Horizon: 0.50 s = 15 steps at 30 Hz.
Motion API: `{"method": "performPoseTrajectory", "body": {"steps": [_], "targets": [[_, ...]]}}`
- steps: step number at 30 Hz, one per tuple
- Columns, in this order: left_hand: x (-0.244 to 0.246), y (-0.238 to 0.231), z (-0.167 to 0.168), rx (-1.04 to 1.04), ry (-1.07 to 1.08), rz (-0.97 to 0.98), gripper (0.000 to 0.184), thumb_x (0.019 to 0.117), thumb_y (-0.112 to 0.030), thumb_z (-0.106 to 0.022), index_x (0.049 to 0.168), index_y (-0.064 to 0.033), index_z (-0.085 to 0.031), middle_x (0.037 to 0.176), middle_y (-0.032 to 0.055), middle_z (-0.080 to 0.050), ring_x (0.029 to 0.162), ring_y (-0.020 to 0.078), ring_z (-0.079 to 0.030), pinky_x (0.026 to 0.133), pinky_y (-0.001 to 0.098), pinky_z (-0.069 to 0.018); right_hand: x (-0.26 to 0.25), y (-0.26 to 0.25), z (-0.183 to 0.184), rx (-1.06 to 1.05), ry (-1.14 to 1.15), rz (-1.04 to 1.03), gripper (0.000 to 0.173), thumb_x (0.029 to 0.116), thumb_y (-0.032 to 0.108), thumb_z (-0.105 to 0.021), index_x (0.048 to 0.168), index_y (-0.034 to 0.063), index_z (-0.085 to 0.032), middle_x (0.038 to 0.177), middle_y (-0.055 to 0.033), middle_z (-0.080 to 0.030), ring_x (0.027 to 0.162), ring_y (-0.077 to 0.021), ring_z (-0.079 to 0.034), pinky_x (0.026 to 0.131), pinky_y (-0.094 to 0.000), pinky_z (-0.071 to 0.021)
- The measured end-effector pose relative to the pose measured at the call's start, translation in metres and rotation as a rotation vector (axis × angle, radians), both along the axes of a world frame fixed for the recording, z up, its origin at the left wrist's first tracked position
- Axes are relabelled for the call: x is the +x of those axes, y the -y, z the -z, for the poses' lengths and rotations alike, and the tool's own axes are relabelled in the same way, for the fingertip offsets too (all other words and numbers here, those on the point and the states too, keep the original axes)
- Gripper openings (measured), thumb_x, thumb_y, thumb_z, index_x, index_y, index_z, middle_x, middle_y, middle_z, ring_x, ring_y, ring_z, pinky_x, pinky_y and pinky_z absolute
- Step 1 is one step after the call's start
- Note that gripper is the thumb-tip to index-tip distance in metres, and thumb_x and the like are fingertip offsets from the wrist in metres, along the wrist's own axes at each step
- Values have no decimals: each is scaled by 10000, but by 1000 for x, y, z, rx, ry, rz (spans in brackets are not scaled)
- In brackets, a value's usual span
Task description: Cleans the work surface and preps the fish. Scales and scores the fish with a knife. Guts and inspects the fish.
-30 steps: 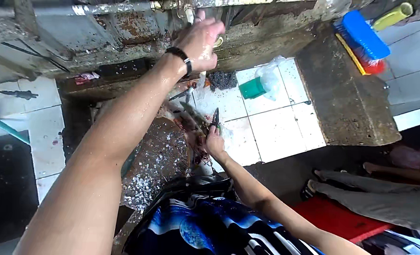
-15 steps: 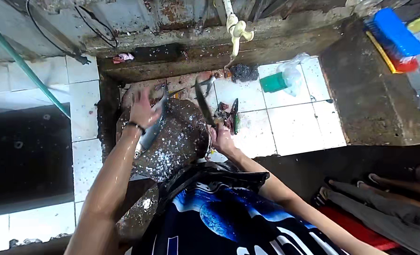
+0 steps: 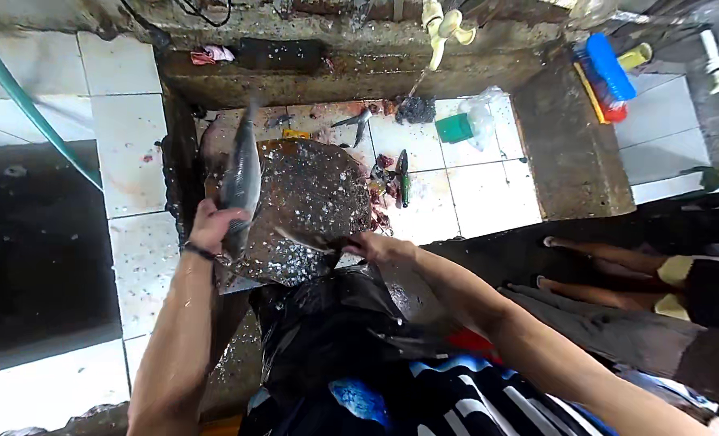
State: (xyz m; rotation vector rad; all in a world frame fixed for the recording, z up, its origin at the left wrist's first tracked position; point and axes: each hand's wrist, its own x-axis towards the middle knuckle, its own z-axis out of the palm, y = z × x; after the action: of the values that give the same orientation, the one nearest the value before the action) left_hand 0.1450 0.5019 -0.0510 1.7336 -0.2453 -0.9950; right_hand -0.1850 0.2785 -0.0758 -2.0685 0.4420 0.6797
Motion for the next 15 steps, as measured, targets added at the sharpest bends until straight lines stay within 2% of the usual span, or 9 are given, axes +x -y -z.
{"method": "performPoseTrajectory", "body": {"steps": [2, 3, 4, 6, 7, 9, 12, 13, 15], "targets": [[6, -49, -6, -113, -92, 1, 680, 689, -42, -772, 1333, -99, -562, 1140, 72, -707, 974, 186, -708, 802, 435, -623, -3, 33, 4, -108, -38, 236, 470, 1097, 393, -458, 1238, -3, -667, 996, -243, -703, 889, -368, -695, 860, -584, -550], [7, -70, -9, -156, -134, -13, 660, 706, -32, -787, 1322, -112, -564, 1121, 51, -716, 960, 164, -713, 802, 407, -629, -5, 49, 9, -220, -32, 389, 497, 1098, 418, -424, 1209, 5, -677, 989, -248, -704, 889, -387, -701, 841, -606, -560], [6, -88, -11, -198, -158, -26, 630, 702, -49, -798, 1285, -134, -574, 1074, 22, -730, 917, 137, -721, 777, 368, -634, -1, 61, 7, -328, -54, 527, 545, 1098, 447, -391, 1190, -8, -675, 1016, -270, -700, 946, -427, -697, 866, -642, -545], [1, -115, -12, -264, -170, -36, 635, 650, -100, -828, 1239, -152, -595, 1010, -2, -746, 871, 117, -732, 752, 333, -637, 11, 62, -2, -466, -76, 676, 606, 1085, 511, -357, 1161, -4, -667, 1032, -258, -700, 998, -426, -697, 881, -650, -537], [0, -124, -12, -303, -170, -42, 668, 631, -89, -836, 1247, -151, -586, 1018, 0, -746, 884, 124, -733, 765, 336, -638, 20, 48, -9, -465, -40, 662, 579, 1081, 500, -376, 1152, 7, -672, 1001, -242, -705, 967, -409, -703, 861, -642, -547], [-6, -136, -16, -378, -161, -37, 742, 585, -99, -880, 1257, -178, -578, 1043, -12, -747, 913, 121, -735, 784, 335, -640, 31, -3, -9, -356, 85, 460, 480, 1068, 456, -469, 1127, 37, -695, 894, -186, -712, 816, -338, -717, 750, -588, -590], [-18, -139, -29, -463, -140, 26, 778, 556, -181, -955, 1241, -226, -589, 1049, -54, -751, 928, 95, -735, 800, 312, -640, 41, -34, -4, -128, -10, 83, 467, 1068, 436, -529, 1175, 5, -673, 976, -215, -704, 902, -358, -703, 854, -582, -558], [-22, -138, -33, -466, -133, 52, 789, 555, -221, -974, 1248, -226, -595, 1051, -58, -751, 931, 92, -734, 807, 309, -639, 37, -21, -1, -127, -30, 116, 470, 1078, 427, -503, 1203, 8, -677, 1010, -227, -708, 933, -372, -701, 877, -595, -550], [-37, -125, -43, -399, -103, 58, 825, 538, -289, -979, 1251, -209, -571, 1019, -81, -748, 903, 65, -731, 790, 279, -635, 30, 24, 1, -275, -53, 390, 528, 1090, 451, -410, 1177, 12, -690, 1036, -254, -711, 986, -414, -700, 889, -643, -544]]}}
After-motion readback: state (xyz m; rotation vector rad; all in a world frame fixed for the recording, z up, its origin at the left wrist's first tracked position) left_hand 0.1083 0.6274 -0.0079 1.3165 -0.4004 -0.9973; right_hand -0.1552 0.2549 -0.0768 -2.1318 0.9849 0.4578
